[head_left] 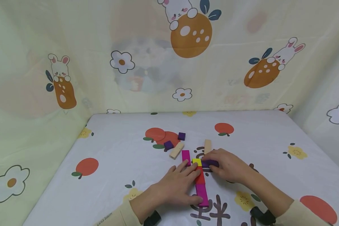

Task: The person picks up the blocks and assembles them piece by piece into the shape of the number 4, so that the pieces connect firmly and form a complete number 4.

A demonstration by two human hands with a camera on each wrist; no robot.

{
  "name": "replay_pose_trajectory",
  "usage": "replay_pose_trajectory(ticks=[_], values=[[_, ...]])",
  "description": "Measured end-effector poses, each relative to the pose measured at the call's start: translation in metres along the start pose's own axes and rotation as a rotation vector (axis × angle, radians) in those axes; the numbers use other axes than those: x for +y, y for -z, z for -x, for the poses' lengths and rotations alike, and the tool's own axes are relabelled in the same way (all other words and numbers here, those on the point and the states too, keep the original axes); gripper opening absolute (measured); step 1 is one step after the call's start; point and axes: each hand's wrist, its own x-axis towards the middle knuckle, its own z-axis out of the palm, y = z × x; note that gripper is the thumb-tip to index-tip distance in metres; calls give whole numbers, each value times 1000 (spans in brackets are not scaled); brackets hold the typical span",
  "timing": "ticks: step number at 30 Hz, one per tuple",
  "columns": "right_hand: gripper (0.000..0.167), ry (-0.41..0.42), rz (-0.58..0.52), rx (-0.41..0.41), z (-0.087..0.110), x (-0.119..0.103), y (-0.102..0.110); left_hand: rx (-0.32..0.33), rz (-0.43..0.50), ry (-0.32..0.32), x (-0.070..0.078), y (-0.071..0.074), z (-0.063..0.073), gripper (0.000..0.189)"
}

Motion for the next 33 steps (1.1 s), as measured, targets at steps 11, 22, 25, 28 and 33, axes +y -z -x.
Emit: replay_pose_trajectory(ticks=[11, 22, 25, 28, 33], values=[[35, 164, 56, 16, 11, -11, 0, -3, 0, -4, 0, 0, -1, 91], [35, 189, 121, -12, 10, -17, -1, 1, 7, -1, 0, -1, -1, 91], [34, 198, 145, -6, 11, -18, 0, -1, 3, -3, 0, -1, -2, 91], [33, 203, 159, -6, 11, -19, 0, -2, 0, -2, 1, 0, -1, 91], [32, 196, 160, -17, 11, -20, -1, -10, 11, 3, 0, 0, 0, 91]])
